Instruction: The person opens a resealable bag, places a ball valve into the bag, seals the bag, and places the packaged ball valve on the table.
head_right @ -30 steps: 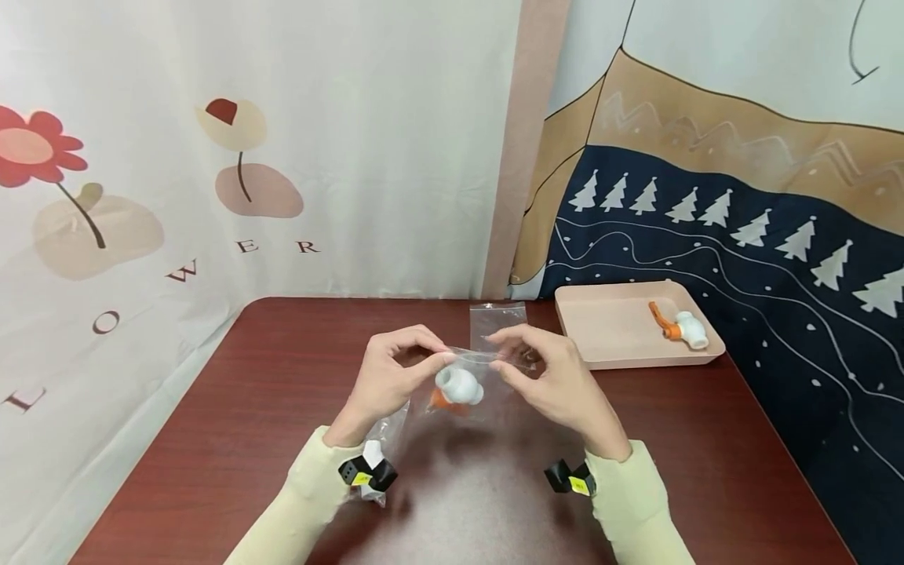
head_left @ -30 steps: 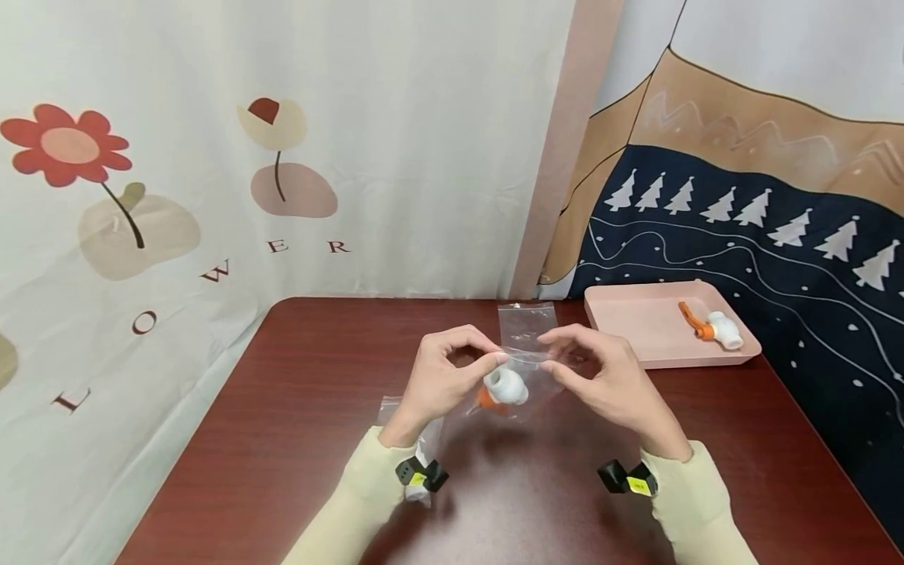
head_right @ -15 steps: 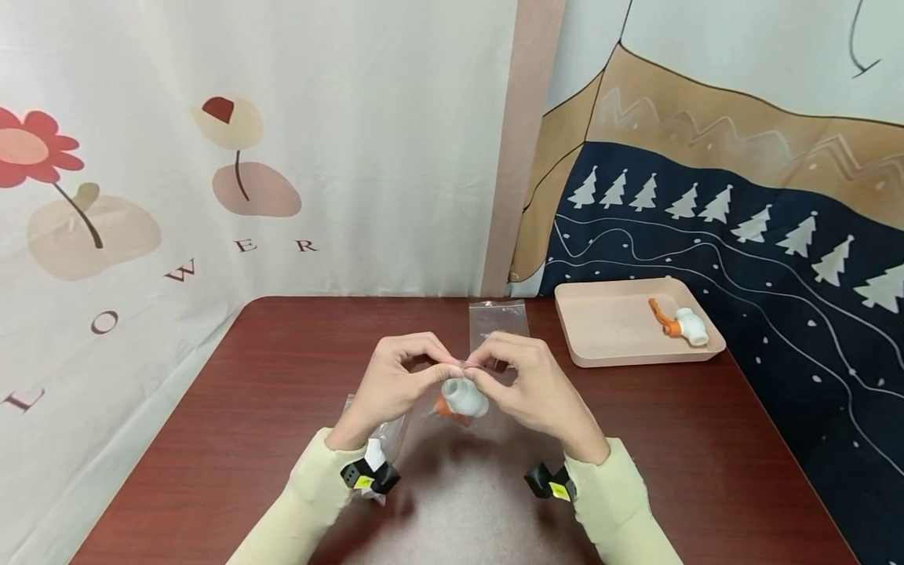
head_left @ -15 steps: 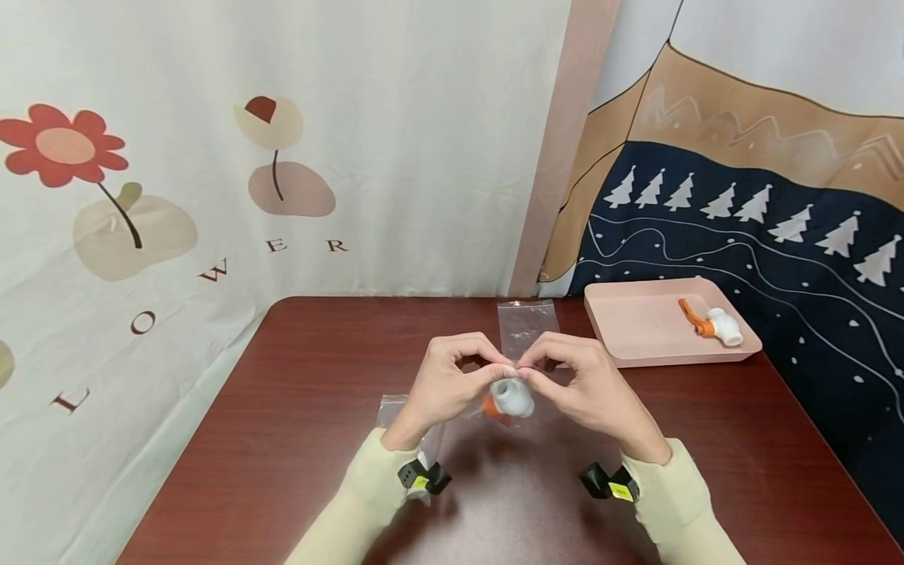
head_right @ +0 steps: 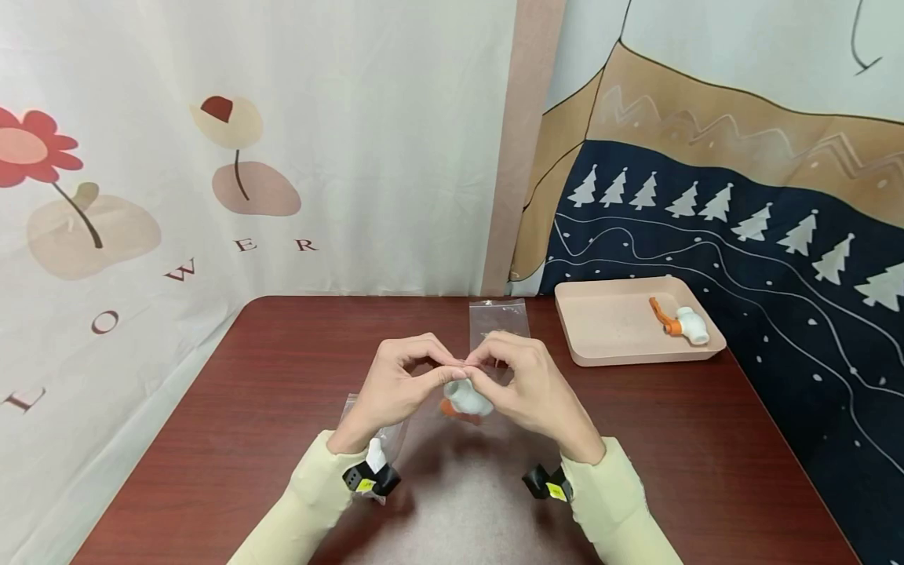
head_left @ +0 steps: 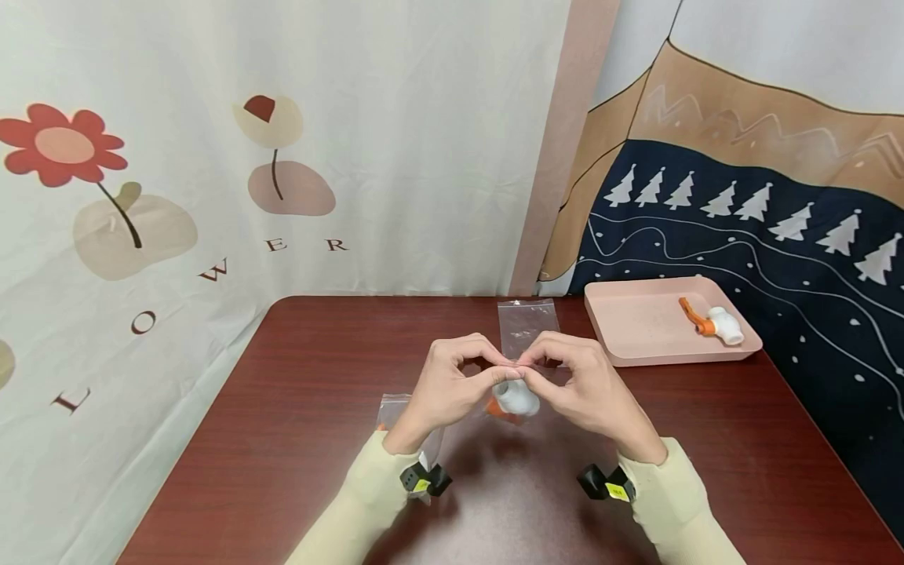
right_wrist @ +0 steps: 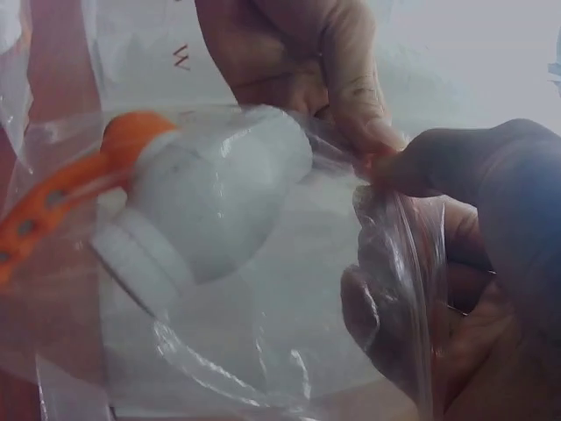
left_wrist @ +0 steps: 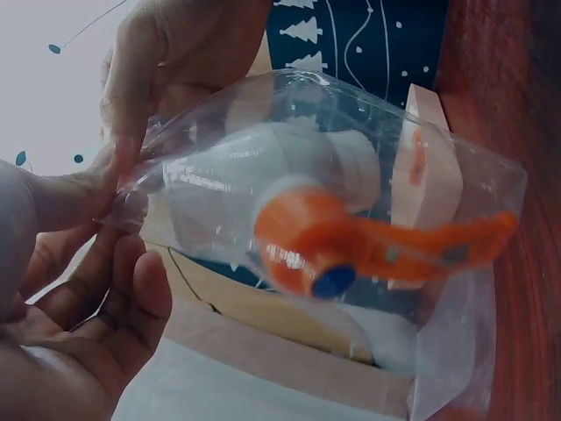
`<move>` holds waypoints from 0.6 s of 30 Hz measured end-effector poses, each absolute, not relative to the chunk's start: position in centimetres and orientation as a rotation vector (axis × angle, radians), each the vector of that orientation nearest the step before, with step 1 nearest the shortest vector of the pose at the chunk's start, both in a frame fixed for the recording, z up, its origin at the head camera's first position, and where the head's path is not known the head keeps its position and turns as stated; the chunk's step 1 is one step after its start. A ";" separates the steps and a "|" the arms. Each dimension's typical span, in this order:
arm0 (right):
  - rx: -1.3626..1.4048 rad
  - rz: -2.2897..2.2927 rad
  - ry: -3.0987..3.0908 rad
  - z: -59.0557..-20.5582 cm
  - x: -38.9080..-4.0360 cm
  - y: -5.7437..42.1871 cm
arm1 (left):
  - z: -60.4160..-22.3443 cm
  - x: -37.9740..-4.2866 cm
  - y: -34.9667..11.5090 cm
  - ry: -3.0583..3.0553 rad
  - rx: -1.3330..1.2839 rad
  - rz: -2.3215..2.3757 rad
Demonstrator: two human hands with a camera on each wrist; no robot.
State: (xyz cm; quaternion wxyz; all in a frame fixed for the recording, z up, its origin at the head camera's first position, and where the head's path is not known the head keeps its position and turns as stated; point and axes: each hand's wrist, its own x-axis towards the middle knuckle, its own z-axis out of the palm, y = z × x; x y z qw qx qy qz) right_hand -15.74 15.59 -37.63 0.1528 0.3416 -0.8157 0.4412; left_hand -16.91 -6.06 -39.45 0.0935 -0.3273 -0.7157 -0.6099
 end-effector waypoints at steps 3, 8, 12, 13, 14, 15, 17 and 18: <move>0.959 1.278 -2.365 -37.6 -15.7 15.7 | -39.4 -16.8 -6.0 -2.107 -0.955 -1.794; 0.931 1.293 -2.413 -37.6 -15.5 16.1 | -39.4 -16.8 -5.8 -2.103 -0.950 -1.795; 0.945 1.321 -2.406 -37.5 -15.5 16.4 | -39.4 -16.8 -5.9 -2.082 -0.934 -1.832; 0.953 1.324 -2.399 -37.5 -15.5 16.4 | -39.4 -16.8 -5.9 -2.084 -0.929 -1.837; 0.961 1.328 -2.392 -37.5 -15.5 16.5 | -39.4 -16.8 -5.9 -2.088 -0.924 -1.840; 0.967 1.330 -2.385 -37.5 -15.5 16.5 | -39.3 -16.8 -6.0 -2.097 -0.924 -1.839; 0.984 1.331 -2.373 -37.5 -15.5 16.5 | -39.3 -16.8 -5.9 -2.124 -0.936 -1.824; 0.990 1.328 -2.369 -37.5 -15.5 16.4 | -39.3 -16.8 -5.9 -2.137 -0.946 -1.818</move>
